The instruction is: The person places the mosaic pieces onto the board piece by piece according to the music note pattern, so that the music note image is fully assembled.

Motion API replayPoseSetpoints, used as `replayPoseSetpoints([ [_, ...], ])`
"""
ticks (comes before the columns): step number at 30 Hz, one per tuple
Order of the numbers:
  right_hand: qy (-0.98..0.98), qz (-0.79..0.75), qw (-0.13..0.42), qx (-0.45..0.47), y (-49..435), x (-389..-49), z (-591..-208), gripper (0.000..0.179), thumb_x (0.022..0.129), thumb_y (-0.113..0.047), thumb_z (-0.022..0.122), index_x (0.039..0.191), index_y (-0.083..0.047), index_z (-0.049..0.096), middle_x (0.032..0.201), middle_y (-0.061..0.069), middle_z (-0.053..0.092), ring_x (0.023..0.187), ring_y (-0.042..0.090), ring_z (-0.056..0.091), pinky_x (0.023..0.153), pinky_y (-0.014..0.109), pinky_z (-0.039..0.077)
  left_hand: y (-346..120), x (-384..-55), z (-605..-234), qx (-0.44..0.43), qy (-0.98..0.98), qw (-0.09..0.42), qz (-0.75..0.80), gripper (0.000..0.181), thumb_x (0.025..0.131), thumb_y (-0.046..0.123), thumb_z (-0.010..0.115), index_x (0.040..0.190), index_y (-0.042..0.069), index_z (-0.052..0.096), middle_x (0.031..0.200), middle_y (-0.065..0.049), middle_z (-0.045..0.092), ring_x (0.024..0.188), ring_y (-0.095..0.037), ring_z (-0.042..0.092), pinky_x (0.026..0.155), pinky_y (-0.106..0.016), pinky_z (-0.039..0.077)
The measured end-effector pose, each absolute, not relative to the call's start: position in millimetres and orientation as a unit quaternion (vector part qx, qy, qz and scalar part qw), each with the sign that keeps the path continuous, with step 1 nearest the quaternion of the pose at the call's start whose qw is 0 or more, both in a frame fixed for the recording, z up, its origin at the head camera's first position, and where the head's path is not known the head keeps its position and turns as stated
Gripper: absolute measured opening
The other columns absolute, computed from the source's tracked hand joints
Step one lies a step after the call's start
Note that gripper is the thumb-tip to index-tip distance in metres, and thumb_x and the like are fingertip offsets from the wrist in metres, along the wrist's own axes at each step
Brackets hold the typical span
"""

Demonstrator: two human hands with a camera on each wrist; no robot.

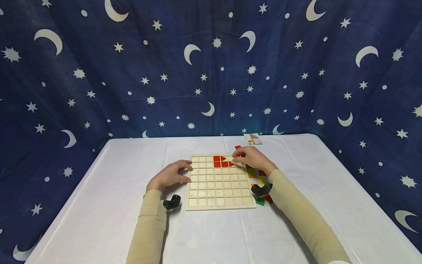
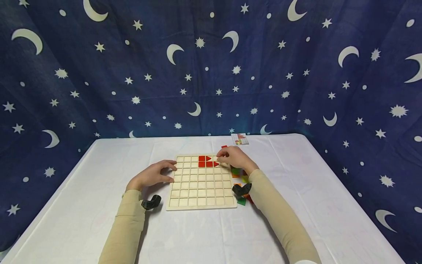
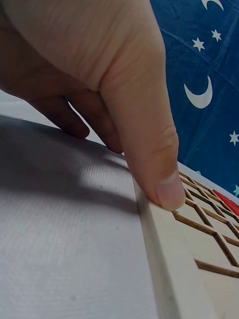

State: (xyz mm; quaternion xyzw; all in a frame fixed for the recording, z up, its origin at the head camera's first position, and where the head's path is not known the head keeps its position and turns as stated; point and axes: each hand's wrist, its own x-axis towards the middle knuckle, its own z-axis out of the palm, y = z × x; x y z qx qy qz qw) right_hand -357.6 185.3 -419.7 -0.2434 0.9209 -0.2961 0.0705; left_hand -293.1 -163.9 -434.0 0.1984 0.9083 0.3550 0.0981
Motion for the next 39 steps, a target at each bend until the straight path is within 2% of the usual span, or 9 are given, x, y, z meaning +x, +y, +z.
replayPoseSetpoints([
  [6, 0.912, -0.385, 0.009, -0.143, 211.9, -351.9, -414.8, 0.031, 0.095, -0.031, 0.065, 0.117, -0.01, 0.07, 0.116, 0.008, 0.066, 0.102, 0.026, 0.058, 0.091, 0.045, 0.051, -163.7, -293.4, -434.8, 0.2, 0.909, 0.096, 0.353, 0.04, 0.081, 0.018, 0.081, 0.117, 0.008, 0.066, 0.147, -0.01, 0.046, 0.141, -0.031, 0.035, 0.115, -0.047, 0.029],
  [10, 0.904, -0.418, -0.006, -0.087, 229.6, -350.1, -419.3, 0.035, 0.096, -0.033, 0.064, 0.122, -0.01, 0.067, 0.121, 0.01, 0.064, 0.107, 0.028, 0.056, 0.098, 0.048, 0.047, -163.7, -293.7, -435.5, 0.199, 0.909, 0.096, 0.355, 0.04, 0.081, 0.018, 0.081, 0.117, 0.008, 0.065, 0.147, -0.01, 0.046, 0.14, -0.031, 0.035, 0.115, -0.047, 0.029],
  [21, 0.92, -0.382, 0.04, -0.073, 248.1, -351.1, -436.9, 0.036, 0.095, -0.029, 0.065, 0.123, -0.007, 0.065, 0.113, 0.012, 0.065, 0.097, 0.028, 0.054, 0.081, 0.037, 0.047, -164.6, -294.0, -435.9, 0.208, 0.908, 0.089, 0.353, 0.042, 0.081, 0.018, 0.081, 0.118, 0.006, 0.066, 0.146, -0.01, 0.047, 0.14, -0.031, 0.036, 0.116, -0.045, 0.028],
  [29, 0.935, -0.335, 0.057, -0.103, 240.9, -360.1, -440.3, 0.035, 0.093, -0.025, 0.068, 0.121, -0.004, 0.067, 0.109, 0.012, 0.067, 0.098, 0.029, 0.056, 0.088, 0.04, 0.051, -165.0, -293.8, -436.2, 0.21, 0.907, 0.087, 0.355, 0.042, 0.081, 0.019, 0.081, 0.119, 0.007, 0.066, 0.146, -0.01, 0.047, 0.14, -0.03, 0.035, 0.116, -0.046, 0.028],
  [39, 0.942, -0.312, 0.074, -0.096, 228.6, -364.1, -434.4, 0.027, 0.094, -0.018, 0.067, 0.117, -0.004, 0.068, 0.105, 0.009, 0.066, 0.094, 0.026, 0.054, 0.086, 0.038, 0.052, -165.0, -294.6, -437.4, 0.213, 0.907, 0.086, 0.354, 0.04, 0.081, 0.018, 0.08, 0.117, 0.008, 0.066, 0.146, -0.011, 0.047, 0.139, -0.032, 0.037, 0.115, -0.048, 0.03],
])
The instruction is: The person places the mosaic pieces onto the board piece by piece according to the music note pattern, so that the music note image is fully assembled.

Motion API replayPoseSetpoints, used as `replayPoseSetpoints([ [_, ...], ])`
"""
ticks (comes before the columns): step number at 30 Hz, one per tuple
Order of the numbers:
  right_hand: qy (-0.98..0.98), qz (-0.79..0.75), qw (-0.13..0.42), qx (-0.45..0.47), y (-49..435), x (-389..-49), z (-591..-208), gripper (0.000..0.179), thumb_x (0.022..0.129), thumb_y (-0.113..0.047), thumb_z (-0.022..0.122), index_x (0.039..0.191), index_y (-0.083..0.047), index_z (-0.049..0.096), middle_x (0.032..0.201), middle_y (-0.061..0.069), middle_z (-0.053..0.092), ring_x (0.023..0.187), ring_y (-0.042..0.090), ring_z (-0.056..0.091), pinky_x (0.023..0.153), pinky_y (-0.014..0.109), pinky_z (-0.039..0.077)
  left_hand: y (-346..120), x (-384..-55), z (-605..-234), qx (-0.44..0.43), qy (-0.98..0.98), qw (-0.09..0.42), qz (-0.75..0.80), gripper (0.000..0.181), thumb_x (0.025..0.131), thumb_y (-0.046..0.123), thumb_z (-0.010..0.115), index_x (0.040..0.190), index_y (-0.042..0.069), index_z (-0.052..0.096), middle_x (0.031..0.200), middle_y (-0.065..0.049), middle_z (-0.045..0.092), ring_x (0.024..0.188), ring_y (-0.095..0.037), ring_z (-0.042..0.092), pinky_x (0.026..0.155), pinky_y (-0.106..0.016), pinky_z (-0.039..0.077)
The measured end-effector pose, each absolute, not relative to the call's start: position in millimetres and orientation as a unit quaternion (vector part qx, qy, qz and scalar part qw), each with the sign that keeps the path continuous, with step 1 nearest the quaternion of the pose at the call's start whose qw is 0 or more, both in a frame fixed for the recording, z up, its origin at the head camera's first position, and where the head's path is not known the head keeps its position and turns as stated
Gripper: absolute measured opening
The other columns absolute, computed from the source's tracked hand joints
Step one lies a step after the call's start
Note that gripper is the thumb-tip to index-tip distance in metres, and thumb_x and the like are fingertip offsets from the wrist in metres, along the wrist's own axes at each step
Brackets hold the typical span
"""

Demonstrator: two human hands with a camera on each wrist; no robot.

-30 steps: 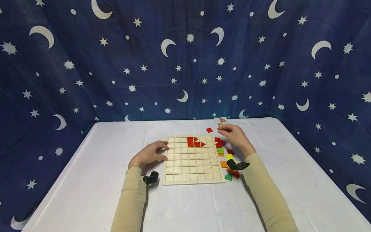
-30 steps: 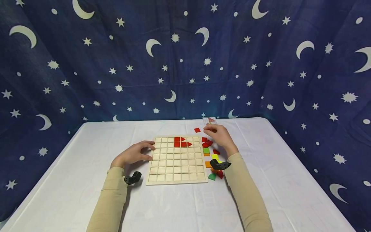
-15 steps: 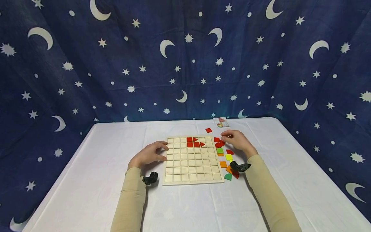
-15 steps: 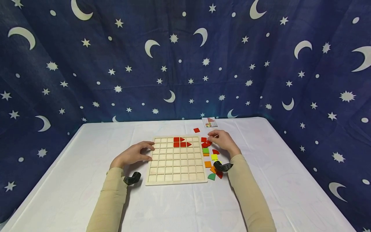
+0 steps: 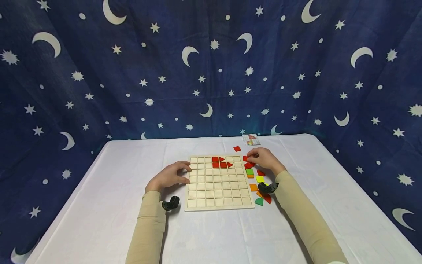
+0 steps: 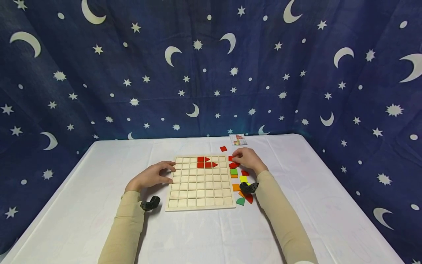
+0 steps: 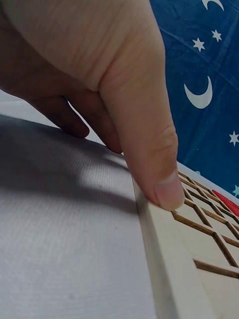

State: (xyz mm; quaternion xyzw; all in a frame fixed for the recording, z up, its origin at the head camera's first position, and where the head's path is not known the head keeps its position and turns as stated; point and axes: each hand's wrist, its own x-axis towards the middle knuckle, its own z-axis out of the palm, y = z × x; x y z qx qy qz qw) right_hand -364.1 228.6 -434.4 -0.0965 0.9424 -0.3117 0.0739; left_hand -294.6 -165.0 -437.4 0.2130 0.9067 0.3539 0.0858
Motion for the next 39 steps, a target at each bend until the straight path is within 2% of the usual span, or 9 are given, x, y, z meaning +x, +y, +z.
replayPoseSetpoints([
  [7, 0.945, -0.304, 0.078, -0.097, 228.5, -367.6, -435.5, 0.032, 0.092, -0.02, 0.069, 0.12, -0.004, 0.067, 0.107, 0.01, 0.066, 0.092, 0.026, 0.054, 0.082, 0.034, 0.054, -164.7, -294.2, -437.0, 0.208, 0.906, 0.091, 0.357, 0.04, 0.081, 0.018, 0.08, 0.117, 0.008, 0.065, 0.147, -0.011, 0.047, 0.14, -0.032, 0.036, 0.114, -0.047, 0.031],
  [15, 0.945, -0.298, 0.069, -0.117, 228.0, -369.5, -435.0, 0.032, 0.091, -0.016, 0.07, 0.119, -0.001, 0.067, 0.107, 0.013, 0.066, 0.089, 0.026, 0.054, 0.077, 0.032, 0.054, -164.3, -293.4, -434.5, 0.208, 0.908, 0.09, 0.351, 0.04, 0.081, 0.018, 0.08, 0.117, 0.009, 0.066, 0.146, -0.009, 0.047, 0.14, -0.031, 0.035, 0.115, -0.047, 0.029],
  [25, 0.947, -0.281, 0.058, -0.144, 220.5, -367.3, -431.4, 0.03, 0.092, -0.019, 0.069, 0.116, -0.001, 0.067, 0.109, 0.013, 0.066, 0.093, 0.026, 0.057, 0.088, 0.041, 0.054, -164.0, -292.4, -435.2, 0.209, 0.908, 0.093, 0.351, 0.04, 0.082, 0.018, 0.08, 0.118, 0.009, 0.066, 0.147, -0.01, 0.046, 0.14, -0.031, 0.035, 0.115, -0.047, 0.029],
  [39, 0.917, -0.243, 0.058, -0.309, 152.6, -335.0, -419.9, 0.026, 0.092, -0.021, 0.07, 0.113, -0.007, 0.069, 0.106, 0.003, 0.065, 0.092, 0.018, 0.059, 0.087, 0.037, 0.052, -164.8, -294.8, -434.3, 0.216, 0.91, 0.088, 0.344, 0.042, 0.081, 0.019, 0.081, 0.118, 0.007, 0.066, 0.146, -0.011, 0.047, 0.14, -0.031, 0.036, 0.115, -0.046, 0.029],
])
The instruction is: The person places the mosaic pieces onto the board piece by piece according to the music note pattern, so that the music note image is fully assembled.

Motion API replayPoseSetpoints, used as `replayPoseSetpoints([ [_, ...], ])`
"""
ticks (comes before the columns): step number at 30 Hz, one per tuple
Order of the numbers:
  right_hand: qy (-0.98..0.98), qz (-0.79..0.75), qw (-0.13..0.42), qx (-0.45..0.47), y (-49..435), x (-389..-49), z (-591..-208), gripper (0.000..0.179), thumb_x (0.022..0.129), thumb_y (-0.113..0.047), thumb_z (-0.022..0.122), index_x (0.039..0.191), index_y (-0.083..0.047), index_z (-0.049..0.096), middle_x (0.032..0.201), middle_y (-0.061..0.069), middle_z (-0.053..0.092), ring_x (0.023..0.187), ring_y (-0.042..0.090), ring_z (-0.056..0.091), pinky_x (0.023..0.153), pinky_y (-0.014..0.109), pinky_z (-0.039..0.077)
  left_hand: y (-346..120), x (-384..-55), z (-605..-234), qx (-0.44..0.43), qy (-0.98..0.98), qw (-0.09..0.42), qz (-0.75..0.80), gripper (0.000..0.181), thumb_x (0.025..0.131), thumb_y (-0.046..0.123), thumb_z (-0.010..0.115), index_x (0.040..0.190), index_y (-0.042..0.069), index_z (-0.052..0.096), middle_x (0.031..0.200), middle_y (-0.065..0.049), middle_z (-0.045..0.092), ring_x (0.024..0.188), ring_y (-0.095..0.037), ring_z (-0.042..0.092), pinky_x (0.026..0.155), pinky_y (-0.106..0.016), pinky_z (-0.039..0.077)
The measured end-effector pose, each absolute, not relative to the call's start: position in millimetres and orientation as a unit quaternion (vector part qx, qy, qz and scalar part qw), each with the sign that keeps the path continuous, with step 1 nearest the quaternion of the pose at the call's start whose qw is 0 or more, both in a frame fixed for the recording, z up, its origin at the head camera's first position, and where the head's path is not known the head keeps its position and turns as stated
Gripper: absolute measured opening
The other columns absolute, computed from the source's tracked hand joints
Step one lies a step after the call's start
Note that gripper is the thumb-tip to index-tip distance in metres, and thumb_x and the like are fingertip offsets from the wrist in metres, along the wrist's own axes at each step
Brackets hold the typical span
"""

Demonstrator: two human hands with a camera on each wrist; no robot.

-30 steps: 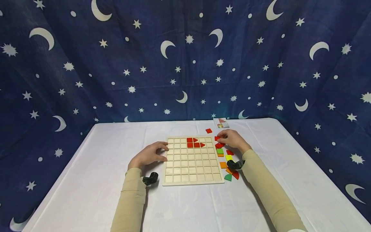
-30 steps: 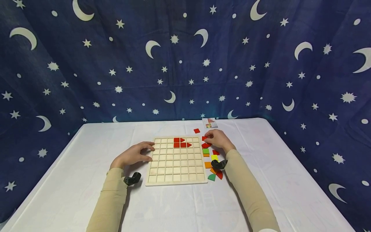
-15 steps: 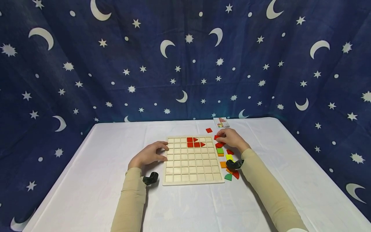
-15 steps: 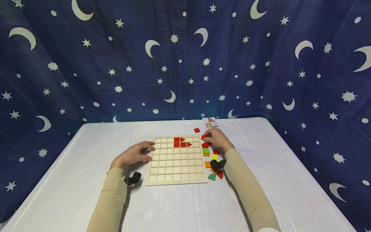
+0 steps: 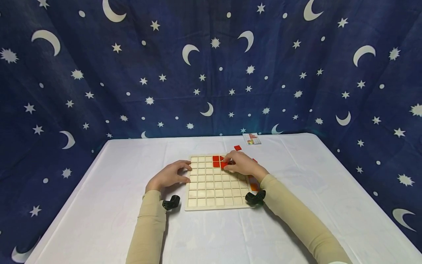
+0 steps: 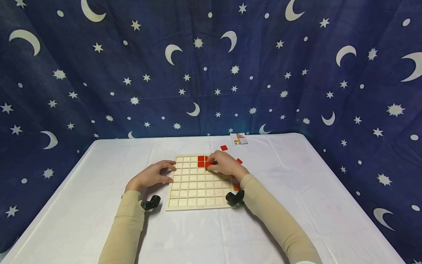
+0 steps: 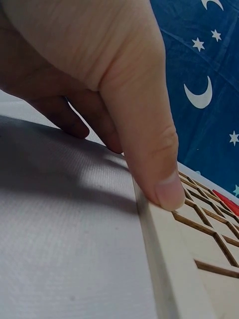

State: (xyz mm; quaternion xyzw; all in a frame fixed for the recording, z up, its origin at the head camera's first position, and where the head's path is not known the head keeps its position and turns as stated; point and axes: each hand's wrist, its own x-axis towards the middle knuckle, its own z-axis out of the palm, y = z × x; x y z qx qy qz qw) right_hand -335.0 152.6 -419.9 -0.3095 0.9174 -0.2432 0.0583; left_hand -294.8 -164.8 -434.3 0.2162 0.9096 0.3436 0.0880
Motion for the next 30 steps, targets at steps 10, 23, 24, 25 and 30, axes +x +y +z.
replayPoseSetpoints([
  [10, 0.912, -0.208, 0.04, -0.351, 125.7, -325.6, -420.2, 0.025, 0.089, -0.024, 0.073, 0.109, -0.009, 0.07, 0.099, -0.001, 0.062, 0.089, 0.013, 0.057, 0.082, 0.029, 0.051, -166.2, -295.9, -433.3, 0.221, 0.909, 0.085, 0.344, 0.042, 0.081, 0.019, 0.081, 0.117, 0.006, 0.065, 0.146, -0.012, 0.047, 0.139, -0.032, 0.036, 0.115, -0.047, 0.029],
  [23, 0.916, -0.194, 0.046, -0.348, 123.0, -326.9, -424.0, 0.019, 0.091, -0.023, 0.071, 0.106, -0.011, 0.07, 0.097, -0.002, 0.063, 0.085, 0.012, 0.055, 0.081, 0.031, 0.05, -164.6, -293.9, -431.8, 0.214, 0.908, 0.089, 0.349, 0.041, 0.081, 0.018, 0.08, 0.118, 0.006, 0.066, 0.146, -0.012, 0.047, 0.14, -0.032, 0.036, 0.115, -0.047, 0.029],
  [24, 0.916, -0.195, 0.046, -0.347, 123.0, -326.4, -424.4, 0.019, 0.091, -0.023, 0.071, 0.106, -0.011, 0.07, 0.097, -0.002, 0.063, 0.085, 0.012, 0.055, 0.08, 0.031, 0.05, -164.8, -293.6, -431.8, 0.216, 0.908, 0.088, 0.349, 0.041, 0.081, 0.018, 0.08, 0.117, 0.006, 0.066, 0.146, -0.012, 0.047, 0.14, -0.032, 0.036, 0.115, -0.047, 0.029],
  [25, 0.916, -0.198, 0.045, -0.347, 123.1, -326.1, -424.8, 0.019, 0.091, -0.022, 0.071, 0.106, -0.011, 0.07, 0.097, -0.002, 0.063, 0.085, 0.012, 0.055, 0.08, 0.031, 0.05, -164.9, -293.3, -431.8, 0.216, 0.908, 0.088, 0.349, 0.041, 0.081, 0.018, 0.08, 0.118, 0.006, 0.066, 0.146, -0.012, 0.047, 0.14, -0.032, 0.036, 0.115, -0.047, 0.029],
  [30, 0.912, -0.24, 0.049, -0.328, 130.8, -326.9, -424.4, 0.02, 0.093, -0.023, 0.069, 0.108, -0.011, 0.07, 0.102, -0.001, 0.063, 0.089, 0.013, 0.056, 0.082, 0.031, 0.051, -165.4, -292.5, -432.8, 0.22, 0.906, 0.087, 0.35, 0.041, 0.081, 0.017, 0.08, 0.117, 0.005, 0.066, 0.145, -0.013, 0.047, 0.139, -0.033, 0.036, 0.115, -0.047, 0.029],
])
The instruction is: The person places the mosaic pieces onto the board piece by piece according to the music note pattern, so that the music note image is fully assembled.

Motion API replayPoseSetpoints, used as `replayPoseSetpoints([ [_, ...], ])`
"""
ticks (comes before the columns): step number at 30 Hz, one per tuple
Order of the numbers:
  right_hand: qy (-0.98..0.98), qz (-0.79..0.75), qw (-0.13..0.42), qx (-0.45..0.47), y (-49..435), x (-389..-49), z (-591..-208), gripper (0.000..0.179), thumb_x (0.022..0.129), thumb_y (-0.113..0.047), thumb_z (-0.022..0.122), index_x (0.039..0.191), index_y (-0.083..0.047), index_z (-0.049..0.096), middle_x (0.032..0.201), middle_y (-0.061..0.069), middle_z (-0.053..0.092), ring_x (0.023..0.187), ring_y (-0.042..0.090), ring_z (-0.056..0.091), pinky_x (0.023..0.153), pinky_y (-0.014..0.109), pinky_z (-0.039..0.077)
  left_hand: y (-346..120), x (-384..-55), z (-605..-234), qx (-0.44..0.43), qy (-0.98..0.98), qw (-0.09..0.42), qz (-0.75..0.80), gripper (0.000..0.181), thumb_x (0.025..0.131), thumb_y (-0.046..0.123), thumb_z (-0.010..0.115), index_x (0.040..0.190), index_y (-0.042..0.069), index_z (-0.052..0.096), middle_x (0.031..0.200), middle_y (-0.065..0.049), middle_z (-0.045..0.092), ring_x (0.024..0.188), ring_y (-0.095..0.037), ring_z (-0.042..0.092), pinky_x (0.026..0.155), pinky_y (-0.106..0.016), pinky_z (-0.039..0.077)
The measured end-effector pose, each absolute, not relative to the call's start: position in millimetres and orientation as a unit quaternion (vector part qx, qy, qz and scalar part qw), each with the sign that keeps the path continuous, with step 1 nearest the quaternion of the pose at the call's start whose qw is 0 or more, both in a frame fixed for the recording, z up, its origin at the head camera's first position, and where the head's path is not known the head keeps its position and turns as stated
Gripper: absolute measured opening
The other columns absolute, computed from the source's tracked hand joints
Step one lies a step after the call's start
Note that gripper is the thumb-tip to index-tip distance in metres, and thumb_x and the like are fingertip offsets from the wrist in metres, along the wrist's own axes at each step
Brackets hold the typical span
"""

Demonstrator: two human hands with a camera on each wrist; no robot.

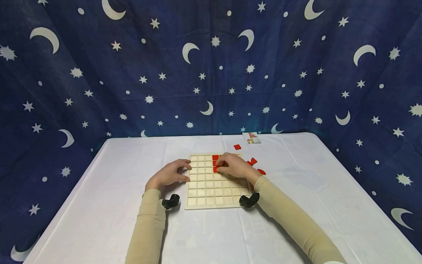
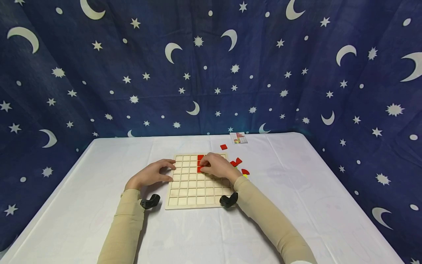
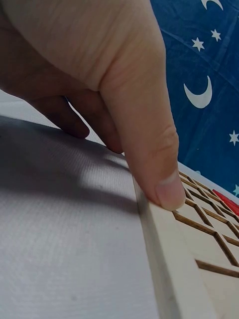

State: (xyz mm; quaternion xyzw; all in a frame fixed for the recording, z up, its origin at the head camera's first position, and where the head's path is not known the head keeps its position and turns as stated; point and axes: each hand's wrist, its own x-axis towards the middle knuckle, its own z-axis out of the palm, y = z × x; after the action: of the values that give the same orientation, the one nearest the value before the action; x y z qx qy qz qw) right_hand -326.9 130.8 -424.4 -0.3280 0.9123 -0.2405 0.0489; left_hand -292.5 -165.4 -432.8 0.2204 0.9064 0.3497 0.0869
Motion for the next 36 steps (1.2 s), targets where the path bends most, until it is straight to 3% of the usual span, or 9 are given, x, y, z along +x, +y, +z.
replayPoseSetpoints([
  [12, 0.924, -0.338, 0.032, -0.176, 184.6, -363.2, -414.8, 0.03, 0.096, -0.021, 0.063, 0.12, -0.004, 0.067, 0.113, 0.011, 0.065, 0.092, 0.026, 0.057, 0.077, 0.039, 0.052, -165.8, -293.0, -434.7, 0.218, 0.908, 0.088, 0.347, 0.041, 0.082, 0.018, 0.08, 0.118, 0.006, 0.066, 0.146, -0.013, 0.047, 0.139, -0.033, 0.036, 0.115, -0.047, 0.029],
  [15, 0.925, -0.349, 0.044, -0.142, 191.5, -373.1, -416.5, 0.03, 0.096, -0.022, 0.063, 0.122, -0.005, 0.066, 0.116, 0.011, 0.064, 0.096, 0.028, 0.057, 0.08, 0.04, 0.052, -165.8, -293.7, -435.6, 0.217, 0.909, 0.089, 0.346, 0.041, 0.082, 0.019, 0.08, 0.118, 0.006, 0.065, 0.146, -0.012, 0.047, 0.139, -0.032, 0.036, 0.115, -0.047, 0.03],
  [25, 0.939, -0.313, 0.062, -0.13, 196.1, -393.1, -429.0, 0.042, 0.096, -0.015, 0.063, 0.134, 0.0, 0.056, 0.134, 0.02, 0.056, 0.121, 0.035, 0.054, 0.105, 0.05, 0.042, -166.1, -292.9, -436.8, 0.209, 0.907, 0.095, 0.353, 0.041, 0.081, 0.018, 0.08, 0.118, 0.007, 0.065, 0.146, -0.011, 0.047, 0.139, -0.031, 0.037, 0.114, -0.046, 0.031],
  [31, 0.943, -0.296, 0.069, -0.14, 194.6, -397.5, -429.8, 0.048, 0.096, -0.014, 0.061, 0.141, 0.0, 0.049, 0.144, 0.02, 0.047, 0.131, 0.036, 0.045, 0.111, 0.052, 0.036, -166.1, -293.8, -436.7, 0.214, 0.906, 0.091, 0.352, 0.042, 0.082, 0.019, 0.08, 0.119, 0.007, 0.065, 0.146, -0.011, 0.047, 0.139, -0.031, 0.037, 0.114, -0.047, 0.031],
  [36, 0.946, -0.285, 0.075, -0.135, 193.9, -399.5, -428.2, 0.044, 0.096, -0.013, 0.06, 0.138, -0.002, 0.053, 0.143, 0.019, 0.049, 0.129, 0.036, 0.047, 0.11, 0.052, 0.036, -165.8, -295.1, -436.2, 0.217, 0.907, 0.089, 0.35, 0.042, 0.081, 0.018, 0.08, 0.119, 0.006, 0.066, 0.146, -0.011, 0.047, 0.14, -0.031, 0.036, 0.115, -0.046, 0.03],
])
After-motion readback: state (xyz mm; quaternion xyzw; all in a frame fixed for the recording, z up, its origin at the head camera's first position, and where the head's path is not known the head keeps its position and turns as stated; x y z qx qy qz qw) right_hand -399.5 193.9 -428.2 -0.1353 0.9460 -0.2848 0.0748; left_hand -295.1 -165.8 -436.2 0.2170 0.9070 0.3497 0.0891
